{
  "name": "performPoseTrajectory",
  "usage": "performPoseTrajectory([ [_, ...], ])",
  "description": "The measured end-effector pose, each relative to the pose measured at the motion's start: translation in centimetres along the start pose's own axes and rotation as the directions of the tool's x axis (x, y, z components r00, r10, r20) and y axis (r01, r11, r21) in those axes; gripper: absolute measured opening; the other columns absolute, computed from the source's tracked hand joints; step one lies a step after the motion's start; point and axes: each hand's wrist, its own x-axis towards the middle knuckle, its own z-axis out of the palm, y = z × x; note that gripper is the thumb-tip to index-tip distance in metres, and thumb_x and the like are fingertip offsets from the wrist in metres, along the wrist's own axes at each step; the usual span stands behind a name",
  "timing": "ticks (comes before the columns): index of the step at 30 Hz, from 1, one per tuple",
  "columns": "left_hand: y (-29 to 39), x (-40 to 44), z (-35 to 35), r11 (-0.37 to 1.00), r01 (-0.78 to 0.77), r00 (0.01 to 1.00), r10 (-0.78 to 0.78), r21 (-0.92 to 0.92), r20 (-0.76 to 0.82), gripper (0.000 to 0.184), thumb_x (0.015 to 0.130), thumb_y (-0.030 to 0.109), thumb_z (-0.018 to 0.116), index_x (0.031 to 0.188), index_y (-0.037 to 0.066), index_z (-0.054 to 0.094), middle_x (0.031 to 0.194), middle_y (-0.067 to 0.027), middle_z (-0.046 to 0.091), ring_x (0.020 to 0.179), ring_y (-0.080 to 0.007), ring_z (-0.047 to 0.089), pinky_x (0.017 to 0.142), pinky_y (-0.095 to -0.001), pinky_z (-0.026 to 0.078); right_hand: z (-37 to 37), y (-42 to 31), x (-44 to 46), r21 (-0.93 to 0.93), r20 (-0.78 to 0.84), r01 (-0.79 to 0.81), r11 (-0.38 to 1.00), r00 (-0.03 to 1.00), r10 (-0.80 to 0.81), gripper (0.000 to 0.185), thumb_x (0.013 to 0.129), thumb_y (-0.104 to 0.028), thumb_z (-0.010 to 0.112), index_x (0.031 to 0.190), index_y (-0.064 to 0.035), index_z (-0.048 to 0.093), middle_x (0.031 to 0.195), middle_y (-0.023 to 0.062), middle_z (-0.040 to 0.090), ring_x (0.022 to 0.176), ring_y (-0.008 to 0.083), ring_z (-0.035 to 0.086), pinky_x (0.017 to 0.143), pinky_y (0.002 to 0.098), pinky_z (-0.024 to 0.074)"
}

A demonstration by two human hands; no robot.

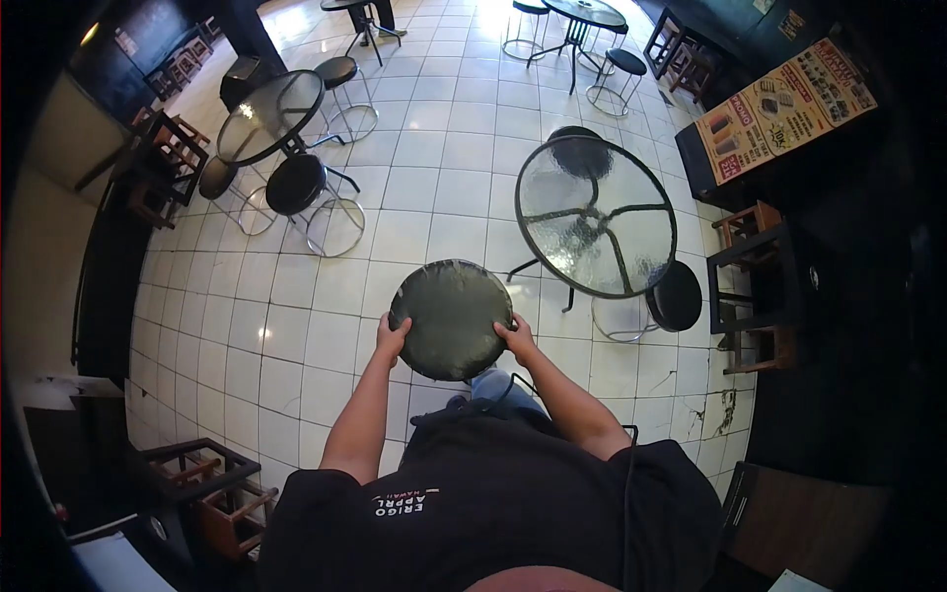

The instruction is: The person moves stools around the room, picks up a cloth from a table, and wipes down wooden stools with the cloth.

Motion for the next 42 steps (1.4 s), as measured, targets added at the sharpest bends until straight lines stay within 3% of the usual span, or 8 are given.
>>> performPoseTrajectory([
  [4,1.2,6.9,0.3,0.993,-0.042,0.999,0.042,0.115,0.004,0.059,0.077,0.021,0.071,0.125,0.003,0.042,0.115,-0.0135,0.056,0.103,-0.0248,0.054,0.088,-0.0351,0.043,1.5,-2.1,5.1,-0.012,-0.022,-0.004,1.000,1.000,0.004,0.065,0.078,-0.019,0.070,0.130,-0.0029,0.036,0.104,0.0161,0.058,0.085,0.0234,0.060,0.068,0.0339,0.0520],
  [18,12.4,20.6,3.4,0.994,-0.099,0.995,0.098,0.038,0.029,0.043,0.078,0.021,0.069,0.113,0.003,0.052,0.107,-0.0101,0.060,0.096,-0.0215,0.057,0.084,-0.0336,0.044,3.6,-11.7,20.3,-0.173,-0.088,0.048,0.984,0.994,-0.064,0.075,0.070,-0.032,0.076,0.129,-0.0010,0.042,0.112,0.0146,0.057,0.101,0.0227,0.055,0.085,0.0327,0.0451],
  [20,11.3,24.8,3.7,0.991,-0.092,0.996,0.091,0.101,0.018,0.050,0.078,0.021,0.070,0.119,0.002,0.047,0.108,-0.0106,0.059,0.098,-0.0218,0.056,0.085,-0.0338,0.044,4.3,-13.9,20.5,-0.074,-0.050,0.078,0.994,0.995,-0.081,0.059,0.075,-0.025,0.073,0.121,0.0000,0.046,0.108,0.0143,0.059,0.099,0.0226,0.056,0.084,0.0329,0.0454],
  [22,13.0,26.9,4.1,0.991,-0.051,0.995,0.040,0.122,0.087,0.053,0.078,0.020,0.070,0.121,0.002,0.045,0.109,-0.0109,0.059,0.099,-0.0225,0.056,0.087,-0.0342,0.044,4.5,-13.5,22.8,-0.106,-0.074,0.155,0.982,0.984,-0.163,0.060,0.078,-0.022,0.071,0.125,-0.0017,0.041,0.094,0.0147,0.060,0.078,0.0195,0.060,0.062,0.0315,0.0512],
  [26,15.9,31.4,5.3,0.989,-0.026,0.988,0.004,0.142,0.153,0.051,0.078,0.018,0.069,0.121,0.002,0.045,0.110,-0.0114,0.059,0.100,-0.0230,0.056,0.087,-0.0344,0.044,4.6,-11.7,28.2,-0.019,-0.097,0.094,0.995,0.991,-0.095,0.061,0.078,-0.022,0.071,0.126,-0.0015,0.039,0.096,0.0158,0.060,0.077,0.0205,0.061,0.062,0.0330,0.0516],
  [28,16.1,34.6,6.7,0.995,-0.032,0.973,0.009,0.094,0.229,0.049,0.078,0.017,0.070,0.119,0.002,0.047,0.109,-0.0116,0.059,0.099,-0.0225,0.056,0.086,-0.0345,0.045,4.2,-11.6,30.8,-0.176,-0.167,0.092,0.980,0.978,-0.122,0.063,0.078,-0.022,0.071,0.127,-0.0016,0.037,0.099,0.0167,0.060,0.080,0.0222,0.061,0.061,0.0337,0.0519],
  [33,15.6,41.1,8.3,0.957,0.127,0.945,-0.196,0.260,0.263,0.062,0.077,0.017,0.069,0.127,0.006,0.034,0.112,-0.0162,0.054,0.100,-0.0257,0.054,0.082,-0.0363,0.047,5.2,-13.3,33.8,-0.109,-0.291,-0.062,0.992,0.956,0.028,0.070,0.071,-0.025,0.075,0.125,0.0012,0.040,0.111,0.0181,0.056,0.102,0.0250,0.055,0.087,0.0347,0.0451],
  [42,12.3,52.5,13.3,0.921,0.160,0.881,-0.295,0.355,0.369,0.062,0.078,0.017,0.069,0.126,0.008,0.032,0.109,-0.0180,0.054,0.095,-0.0260,0.057,0.075,-0.0372,0.050,3.5,-6.9,43.8,-0.105,-0.424,-0.096,0.990,0.904,0.043,0.071,0.071,-0.020,0.075,0.128,-0.0010,0.038,0.111,0.0181,0.057,0.099,0.0242,0.056,0.085,0.0344,0.0465],
])
